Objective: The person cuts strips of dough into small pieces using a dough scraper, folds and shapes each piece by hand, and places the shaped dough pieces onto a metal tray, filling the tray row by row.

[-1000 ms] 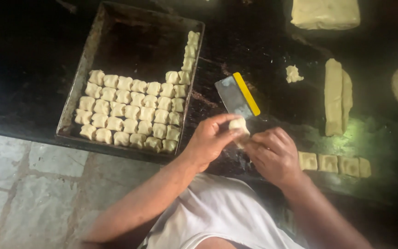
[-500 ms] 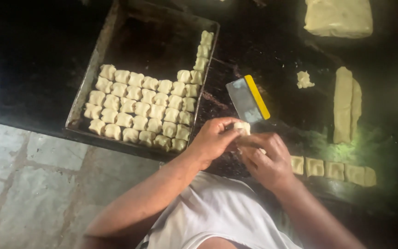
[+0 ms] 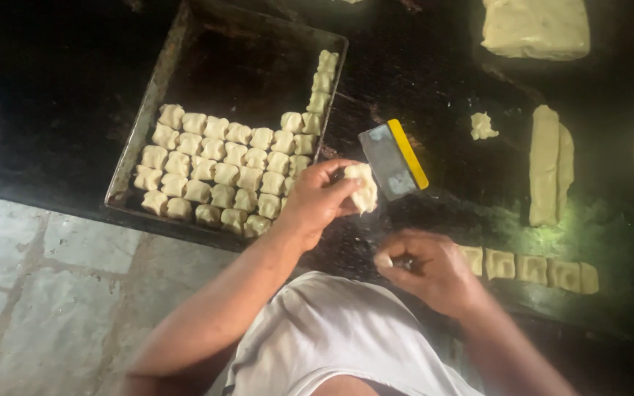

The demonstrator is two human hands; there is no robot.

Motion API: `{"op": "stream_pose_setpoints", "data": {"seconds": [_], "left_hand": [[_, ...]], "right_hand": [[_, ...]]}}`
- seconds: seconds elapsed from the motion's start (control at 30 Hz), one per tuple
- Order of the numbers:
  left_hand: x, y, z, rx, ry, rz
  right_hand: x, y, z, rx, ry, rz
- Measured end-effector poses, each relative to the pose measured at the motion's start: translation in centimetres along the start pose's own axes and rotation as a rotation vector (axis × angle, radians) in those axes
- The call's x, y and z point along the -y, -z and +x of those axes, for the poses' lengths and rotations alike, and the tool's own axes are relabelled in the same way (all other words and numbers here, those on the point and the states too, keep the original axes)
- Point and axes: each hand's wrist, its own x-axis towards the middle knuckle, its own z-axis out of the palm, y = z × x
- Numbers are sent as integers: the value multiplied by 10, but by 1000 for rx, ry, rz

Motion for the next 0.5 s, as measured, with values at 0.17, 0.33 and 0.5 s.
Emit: {"op": "stream_pose_setpoints", "data": {"seconds": [0.17,0.33,0.5], "left_hand": [[8,1,-3,-8,8,-1],[15,-6,-8,-15,77,-61],[42,-15,-2,154,82,-79]], "right_hand": [[-5,-2,16,-148,-280,144],[-6,-16,19,-386,162,-215],[-5,-9,18,-564,527,-488]]}}
